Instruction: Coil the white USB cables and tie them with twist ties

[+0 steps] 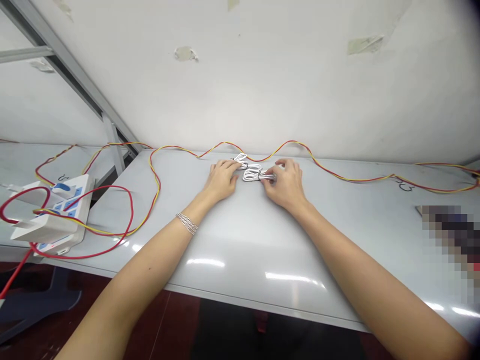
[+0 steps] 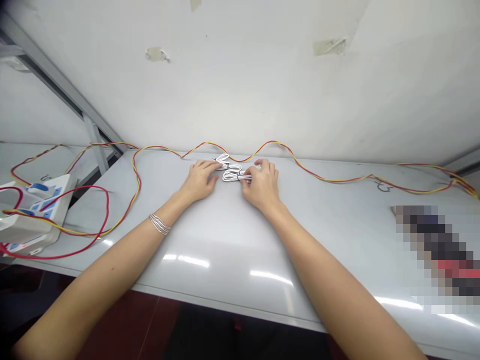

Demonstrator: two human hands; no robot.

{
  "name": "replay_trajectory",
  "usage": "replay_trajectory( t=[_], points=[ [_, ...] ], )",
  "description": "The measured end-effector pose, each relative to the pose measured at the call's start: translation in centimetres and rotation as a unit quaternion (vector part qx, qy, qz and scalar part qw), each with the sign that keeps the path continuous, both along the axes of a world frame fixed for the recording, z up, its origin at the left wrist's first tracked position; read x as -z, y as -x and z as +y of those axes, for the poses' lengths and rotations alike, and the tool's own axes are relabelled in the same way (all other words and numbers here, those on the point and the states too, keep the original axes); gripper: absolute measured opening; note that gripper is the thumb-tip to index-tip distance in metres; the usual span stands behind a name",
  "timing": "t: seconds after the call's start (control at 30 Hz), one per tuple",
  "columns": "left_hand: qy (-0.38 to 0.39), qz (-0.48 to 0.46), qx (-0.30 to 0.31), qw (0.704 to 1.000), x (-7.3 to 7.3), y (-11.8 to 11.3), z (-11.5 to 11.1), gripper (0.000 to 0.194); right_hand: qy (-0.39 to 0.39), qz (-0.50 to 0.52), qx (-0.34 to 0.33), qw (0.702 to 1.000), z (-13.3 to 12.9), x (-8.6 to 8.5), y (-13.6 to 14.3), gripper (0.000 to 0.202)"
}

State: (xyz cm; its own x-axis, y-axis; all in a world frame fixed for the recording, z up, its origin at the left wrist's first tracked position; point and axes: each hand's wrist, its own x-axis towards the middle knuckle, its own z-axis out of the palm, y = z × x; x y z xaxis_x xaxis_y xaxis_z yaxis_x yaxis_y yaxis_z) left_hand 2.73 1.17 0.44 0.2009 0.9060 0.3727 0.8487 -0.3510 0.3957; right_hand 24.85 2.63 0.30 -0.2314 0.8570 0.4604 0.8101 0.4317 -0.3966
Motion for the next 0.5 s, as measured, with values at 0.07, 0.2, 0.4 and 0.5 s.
replay_trajectory(
  t=[0.07, 0.2, 0.4, 0.5],
  points=[
    [-0.003, 0.037, -0.023, 0.999, -0.2, -0.1, -0.2, 0.037, 0.011, 0.006, -0.016, 1.000, 0.2, 0.2, 0.0, 0.016],
    [0.002, 0.054, -0.050, 0.997, -0.3, 0.4, -0.2, 0.033, 0.062, 0.048, -0.070, 0.995, 0.8, 0.5, -0.2, 0.011],
    [0.002, -0.048, -0.064, 0.997, -0.1, 1.8, 0.1, 0.026, 0.045, 0.077, -0.011, 0.996, 1.5, 0.8, 0.1, 0.034],
    [0.008, -0.151, -0.099, 0.984, -0.2, 2.3, 0.0, 0.022, 0.047, 0.048, 0.034, 0.997, 1.4, 0.6, 0.3, 0.045]
  ],
)
